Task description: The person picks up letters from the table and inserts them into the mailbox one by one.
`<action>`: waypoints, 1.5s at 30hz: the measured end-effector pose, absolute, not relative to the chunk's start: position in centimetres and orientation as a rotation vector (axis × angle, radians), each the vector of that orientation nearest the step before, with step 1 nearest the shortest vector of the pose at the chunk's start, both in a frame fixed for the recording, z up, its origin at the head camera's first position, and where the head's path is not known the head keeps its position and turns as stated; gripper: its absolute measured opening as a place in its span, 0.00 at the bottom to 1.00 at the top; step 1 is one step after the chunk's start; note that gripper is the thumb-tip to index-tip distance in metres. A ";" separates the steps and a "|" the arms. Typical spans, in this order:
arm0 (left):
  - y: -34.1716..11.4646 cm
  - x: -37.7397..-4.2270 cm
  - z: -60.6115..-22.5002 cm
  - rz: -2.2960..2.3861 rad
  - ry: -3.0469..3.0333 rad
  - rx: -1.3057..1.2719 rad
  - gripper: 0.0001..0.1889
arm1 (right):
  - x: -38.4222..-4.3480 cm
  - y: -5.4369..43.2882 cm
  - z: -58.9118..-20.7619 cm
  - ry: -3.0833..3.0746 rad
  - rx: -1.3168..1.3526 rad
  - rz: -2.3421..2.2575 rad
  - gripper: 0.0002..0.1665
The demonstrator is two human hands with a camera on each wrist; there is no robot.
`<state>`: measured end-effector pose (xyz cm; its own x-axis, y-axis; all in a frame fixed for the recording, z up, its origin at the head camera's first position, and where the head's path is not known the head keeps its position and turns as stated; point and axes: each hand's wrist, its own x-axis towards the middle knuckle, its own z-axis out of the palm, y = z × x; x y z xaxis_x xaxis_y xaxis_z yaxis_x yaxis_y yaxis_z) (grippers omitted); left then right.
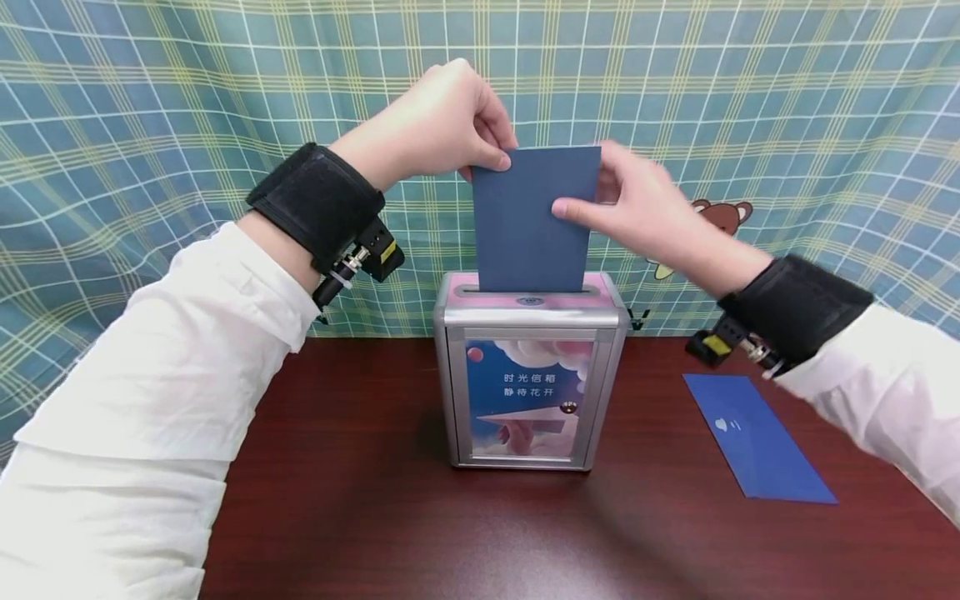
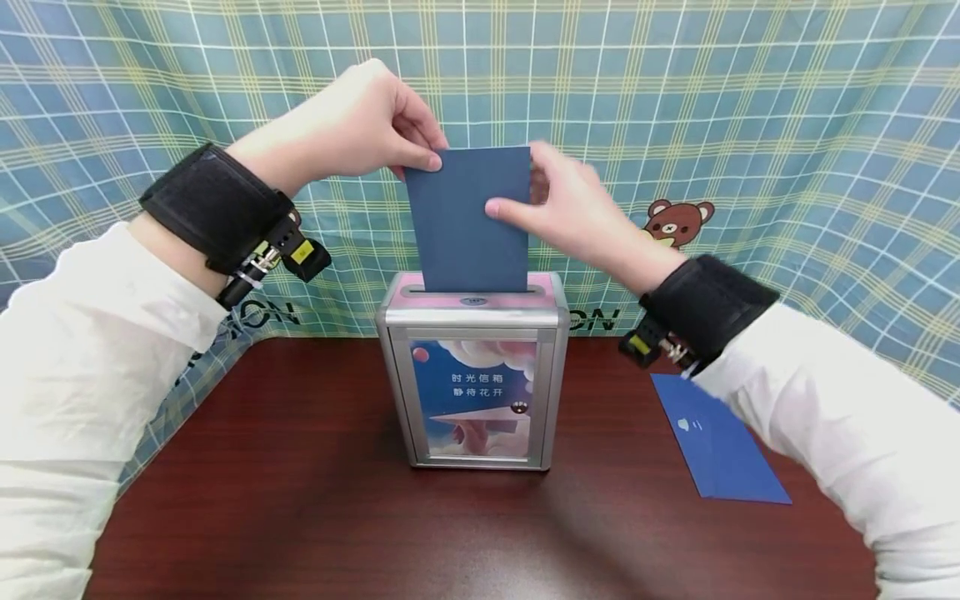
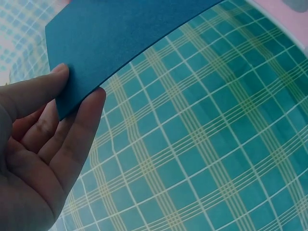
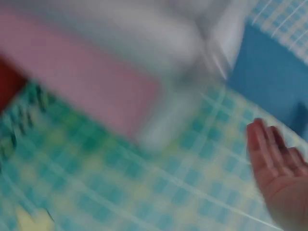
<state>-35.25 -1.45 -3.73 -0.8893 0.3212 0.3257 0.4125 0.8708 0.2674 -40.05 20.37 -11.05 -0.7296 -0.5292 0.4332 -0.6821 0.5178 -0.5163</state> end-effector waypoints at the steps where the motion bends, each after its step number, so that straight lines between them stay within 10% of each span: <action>1: -1.5 -35.3 -3.9 -0.495 -2.780 -0.555 0.08 | -40.0 20.5 -10.2 -2.492 1.081 0.909 0.29; 10: -1.2 -35.6 -5.3 -0.535 -2.848 -0.607 0.05 | -39.2 19.0 -4.8 -2.534 1.313 0.151 0.10; 21: -1.3 -36.0 -8.8 -0.512 -2.941 -0.663 0.04 | -39.2 17.9 -7.8 -2.574 1.469 0.090 0.03; 34: -3.8 -33.0 -15.0 -0.528 -3.088 -0.430 0.62 | -42.2 25.3 -11.8 -2.772 1.031 0.153 0.20; 45: -7.4 -32.2 -24.1 -1.049 -3.005 -0.576 0.54 | -46.6 35.7 -19.1 -3.033 0.661 0.243 0.40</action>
<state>-32.18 -7.44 -24.14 -0.9323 0.3604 0.0291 0.3002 0.7266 0.6180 -46.57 35.70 -19.11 -0.9096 -0.4111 0.0607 -0.4155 0.8978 -0.1461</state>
